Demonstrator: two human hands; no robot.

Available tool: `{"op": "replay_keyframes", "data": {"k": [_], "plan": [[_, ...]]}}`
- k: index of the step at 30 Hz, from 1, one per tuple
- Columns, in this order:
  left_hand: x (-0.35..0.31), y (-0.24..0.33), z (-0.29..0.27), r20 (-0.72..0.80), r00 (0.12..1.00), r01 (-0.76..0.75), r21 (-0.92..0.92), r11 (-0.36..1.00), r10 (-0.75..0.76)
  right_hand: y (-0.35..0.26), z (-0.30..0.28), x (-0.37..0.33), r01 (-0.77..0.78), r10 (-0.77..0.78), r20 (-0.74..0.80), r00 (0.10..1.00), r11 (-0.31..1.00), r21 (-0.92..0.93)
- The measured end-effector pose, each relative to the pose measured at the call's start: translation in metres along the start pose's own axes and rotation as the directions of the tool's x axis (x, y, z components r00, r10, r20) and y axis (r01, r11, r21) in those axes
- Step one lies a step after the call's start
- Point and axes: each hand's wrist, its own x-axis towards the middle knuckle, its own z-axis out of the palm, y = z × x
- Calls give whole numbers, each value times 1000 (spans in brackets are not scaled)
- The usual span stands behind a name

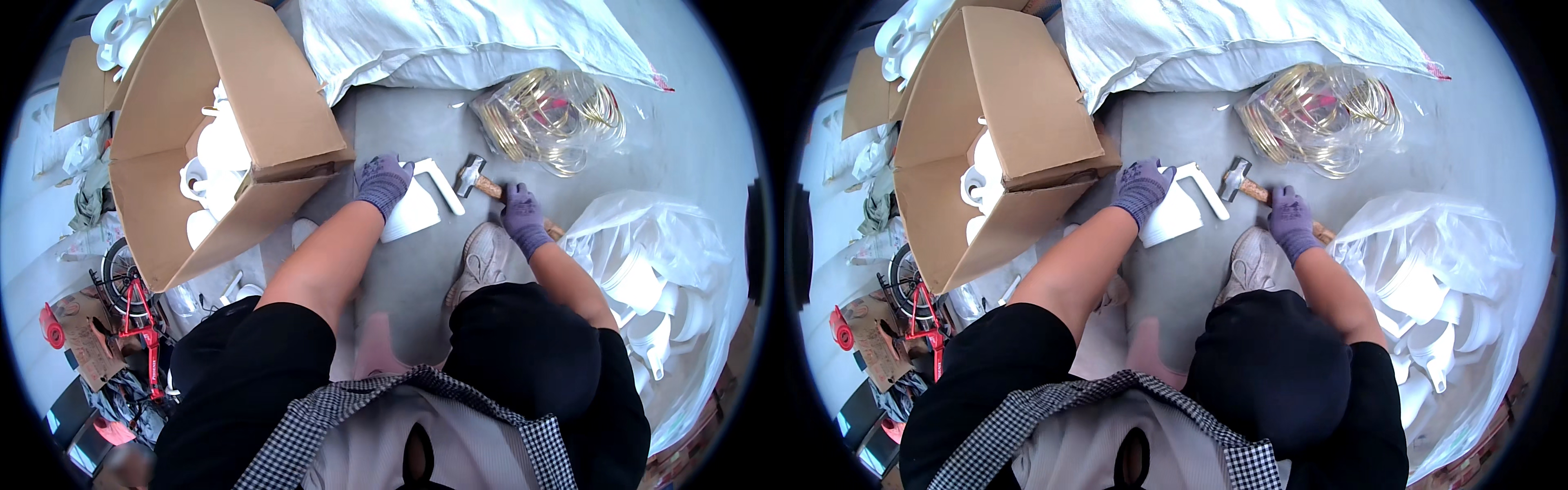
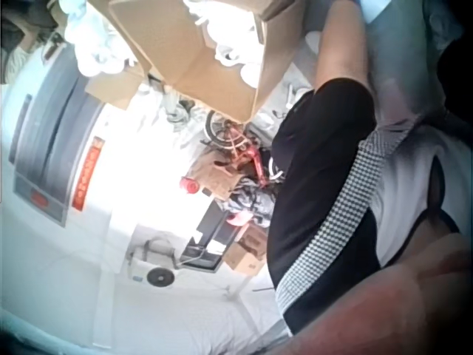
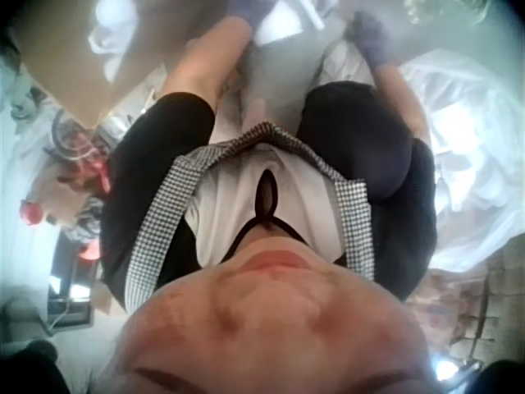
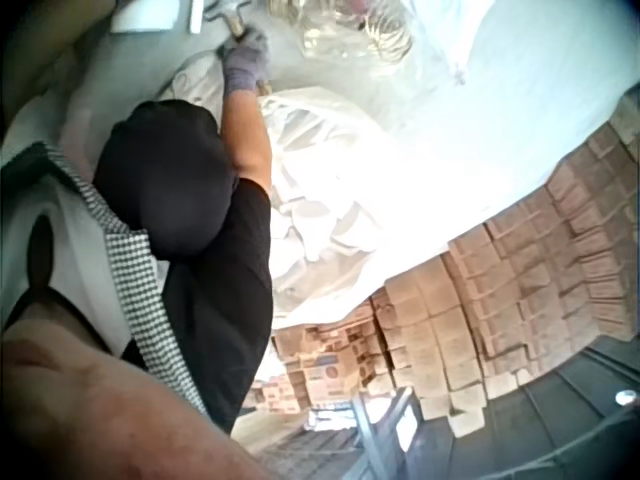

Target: The person sits on a small stool and assembles white ceramic pitchers by inserting gold-colored handles into the pitcher bodies. They use a hammer to gently tap the handles into place and then place the finished pitchers into a cardboard box.

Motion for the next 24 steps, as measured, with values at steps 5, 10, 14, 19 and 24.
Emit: {"op": "replay_keyframes", "data": {"k": [5,10,14,19,24], "plan": [[6,-2,6,-27,999,-18,-13,1000,17,0,-14,-14,-17,27,-21,999,934,356],[15,-12,16,-48,999,-29,-87,996,24,-46,-62,-8,-236,-29,274,961,426,873],[15,-18,17,-64,997,-44,-138,990,35,-82,-68,0,-161,-43,200,979,444,881],[15,-17,23,-98,987,-138,-135,981,125,-82,-36,21,-210,7,319,948,767,607],[15,-21,24,-25,993,-119,-144,982,116,-93,-49,10,-270,48,286,957,512,815]]}}
